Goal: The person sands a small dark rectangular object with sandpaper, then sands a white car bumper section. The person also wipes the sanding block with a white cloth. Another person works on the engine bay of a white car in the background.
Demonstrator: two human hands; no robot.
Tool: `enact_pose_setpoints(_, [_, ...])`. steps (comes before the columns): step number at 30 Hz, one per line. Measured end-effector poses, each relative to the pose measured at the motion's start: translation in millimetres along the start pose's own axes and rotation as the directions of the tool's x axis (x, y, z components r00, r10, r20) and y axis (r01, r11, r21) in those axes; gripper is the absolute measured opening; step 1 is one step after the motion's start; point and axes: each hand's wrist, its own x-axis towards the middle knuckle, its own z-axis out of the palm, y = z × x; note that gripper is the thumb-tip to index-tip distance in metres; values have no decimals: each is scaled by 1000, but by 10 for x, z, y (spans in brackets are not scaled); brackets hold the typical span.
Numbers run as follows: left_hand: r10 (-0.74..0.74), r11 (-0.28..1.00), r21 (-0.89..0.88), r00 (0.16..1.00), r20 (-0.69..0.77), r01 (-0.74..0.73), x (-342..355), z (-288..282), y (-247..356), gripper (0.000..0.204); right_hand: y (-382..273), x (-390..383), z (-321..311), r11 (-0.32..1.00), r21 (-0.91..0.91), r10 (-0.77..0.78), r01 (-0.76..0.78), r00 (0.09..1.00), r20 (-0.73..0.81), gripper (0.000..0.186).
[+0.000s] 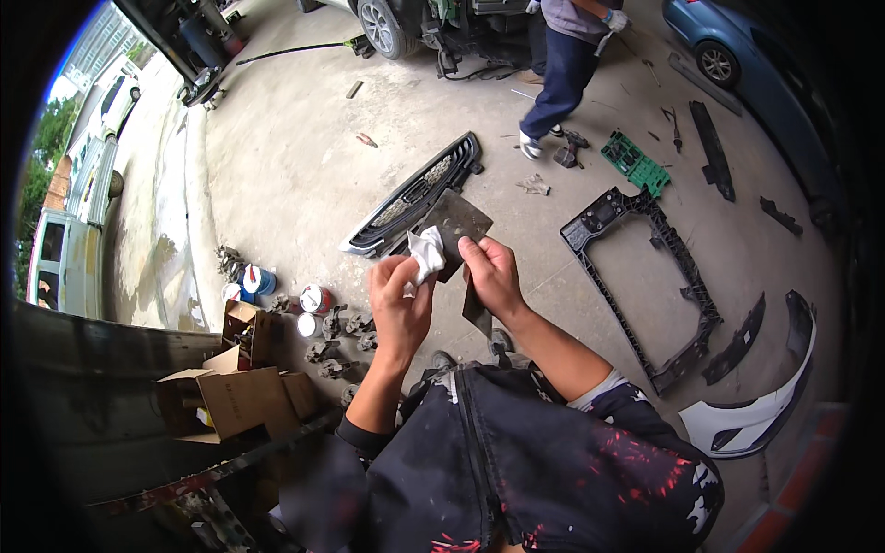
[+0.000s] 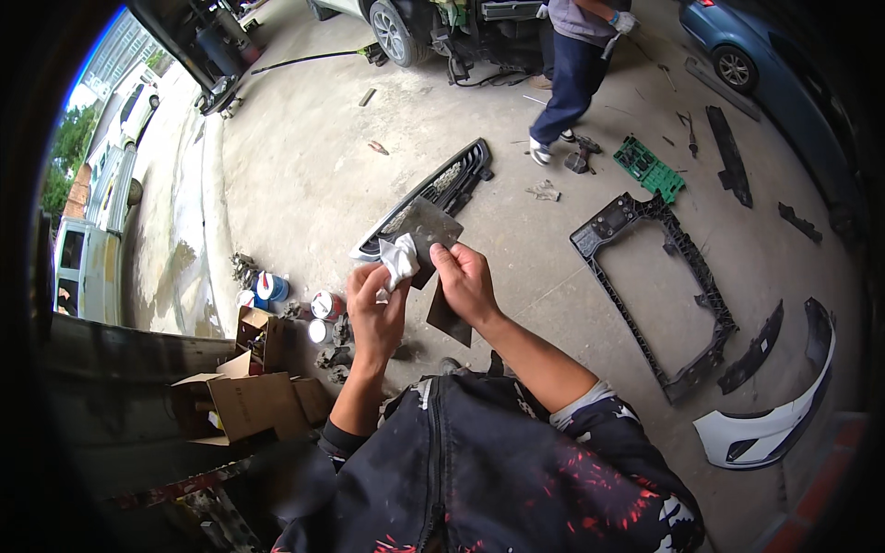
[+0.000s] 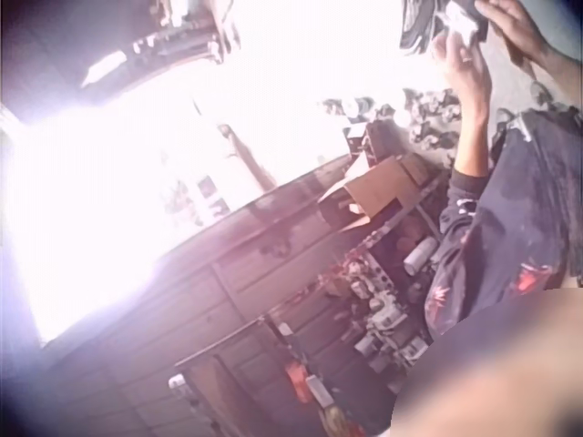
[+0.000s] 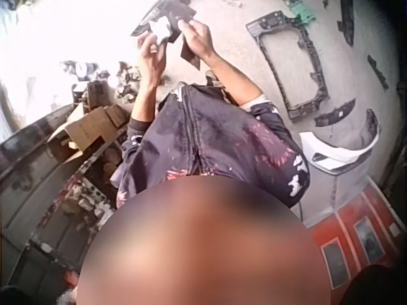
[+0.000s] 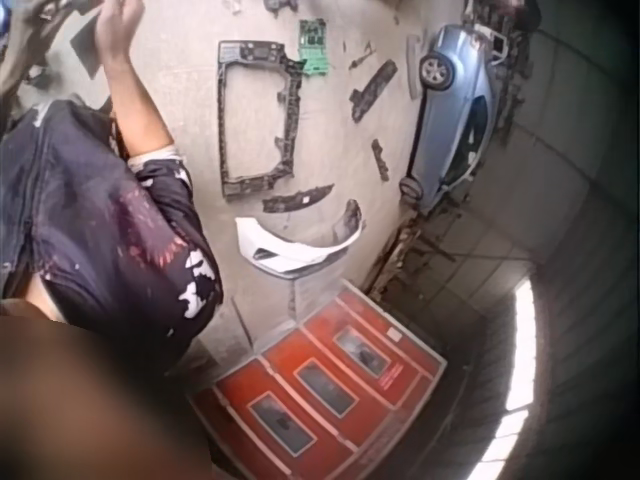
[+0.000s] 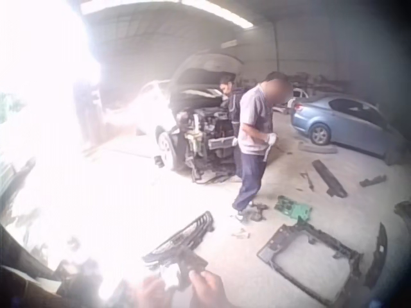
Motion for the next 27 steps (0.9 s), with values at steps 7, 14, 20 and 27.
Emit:
enact_pose_setpoints(7, [308,941,109,944,120,-321,252,-120,8,28,-169,-40,72,957,-231,-128,176,970,209,24])
enact_pose_setpoints(14, [262,965,-53,958,118,-257,448,-37,13,23,-354,-72,-19,903,-385,-60,192,942,330,27])
enact_pose_setpoints(20, [159,984,-89,986,45,-154,501,-114,48,24,-283,-23,-61,936,-350,133,-36,958,256,28])
enact_pose_setpoints(27, [466,876,-22,836,290,-481,497,-116,-12,31,-225,-84,-96,974,-199,-40,106,950,310,22])
